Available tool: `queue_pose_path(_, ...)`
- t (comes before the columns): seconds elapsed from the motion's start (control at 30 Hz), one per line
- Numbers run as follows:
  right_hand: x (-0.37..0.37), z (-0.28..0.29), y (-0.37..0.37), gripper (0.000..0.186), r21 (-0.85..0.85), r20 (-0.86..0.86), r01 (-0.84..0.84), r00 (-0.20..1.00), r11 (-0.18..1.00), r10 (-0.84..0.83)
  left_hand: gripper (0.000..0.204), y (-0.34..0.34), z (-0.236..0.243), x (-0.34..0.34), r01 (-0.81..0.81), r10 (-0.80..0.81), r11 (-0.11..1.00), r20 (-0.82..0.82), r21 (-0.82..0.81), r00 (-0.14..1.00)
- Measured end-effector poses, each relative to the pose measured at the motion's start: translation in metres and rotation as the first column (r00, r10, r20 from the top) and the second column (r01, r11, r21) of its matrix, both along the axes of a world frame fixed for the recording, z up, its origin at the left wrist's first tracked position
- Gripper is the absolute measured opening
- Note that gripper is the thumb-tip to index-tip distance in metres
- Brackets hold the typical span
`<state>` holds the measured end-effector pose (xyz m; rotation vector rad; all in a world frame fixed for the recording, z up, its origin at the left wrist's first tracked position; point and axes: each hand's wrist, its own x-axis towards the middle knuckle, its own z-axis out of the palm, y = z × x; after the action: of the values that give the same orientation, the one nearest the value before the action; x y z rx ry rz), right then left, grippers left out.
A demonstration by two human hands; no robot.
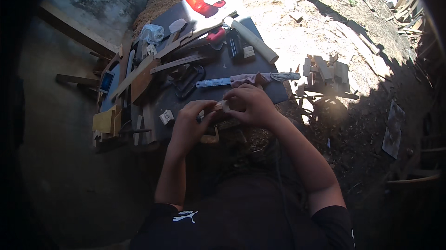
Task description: Measure and carve small wooden pieces for assembly.
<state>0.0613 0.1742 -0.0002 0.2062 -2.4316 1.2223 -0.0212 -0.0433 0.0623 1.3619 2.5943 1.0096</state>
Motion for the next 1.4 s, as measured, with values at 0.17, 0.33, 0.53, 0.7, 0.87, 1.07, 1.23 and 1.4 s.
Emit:
queue_pose_path(0.17, 0.002, 0.001, -0.001, 0.035, 0.043, 0.013, 0.019, 1.000, 0.999, -0.020, 0.025, -0.003, -0.009, 0.002, -0.014, 0.016, 0.999, -0.042, 0.045, 0.999)
queue_pose_path(0.33, 0.002, 0.004, -0.001, 0.034, 0.070, 0.028, 0.000, 1.000, 0.998, -0.001, 0.023, -0.001, -0.016, 0.003, -0.037, 0.043, 0.996, -0.078, 0.082, 0.996)
queue_pose_path(0.53, 0.002, 0.007, -0.007, 0.028, 0.091, -0.016, -0.007, 1.000, 0.996, 0.008, 0.024, -0.001, -0.023, 0.009, -0.127, 0.125, 0.984, 0.027, 0.123, 0.992)
queue_pose_path(0.7, 0.002, 0.007, -0.006, 0.031, 0.128, -0.008, -0.012, 1.000, 0.992, 0.013, 0.047, -0.002, -0.036, 0.010, -0.108, 0.113, 0.990, -0.046, 0.096, 0.993)
queue_pose_path(0.87, 0.003, 0.014, -0.011, 0.041, 0.088, 0.026, 0.028, 0.999, 0.996, -0.031, 0.059, -0.006, -0.042, 0.010, -0.119, 0.121, 0.988, -0.018, 0.100, 0.992)
queue_pose_path(1.07, 0.002, 0.015, -0.013, 0.044, 0.106, 0.015, 0.044, 0.999, 0.993, -0.046, 0.057, -0.017, -0.033, 0.003, -0.138, 0.140, 0.976, 0.000, 0.169, 0.990)
queue_pose_path(1.23, -0.001, 0.007, -0.009, 0.042, 0.082, 0.006, 0.102, 0.995, 0.991, -0.103, 0.041, -0.069, -0.016, -0.069, -0.536, 0.518, 0.835, 0.152, 0.123, 0.842)
queue_pose_path(1.4, -0.022, 0.013, -0.023, 0.037, -0.207, 0.185, 0.145, 0.977, 0.968, -0.106, 0.036, -0.114, -0.042, -0.139, -0.714, 0.707, 0.681, -0.107, -0.164, 0.699)
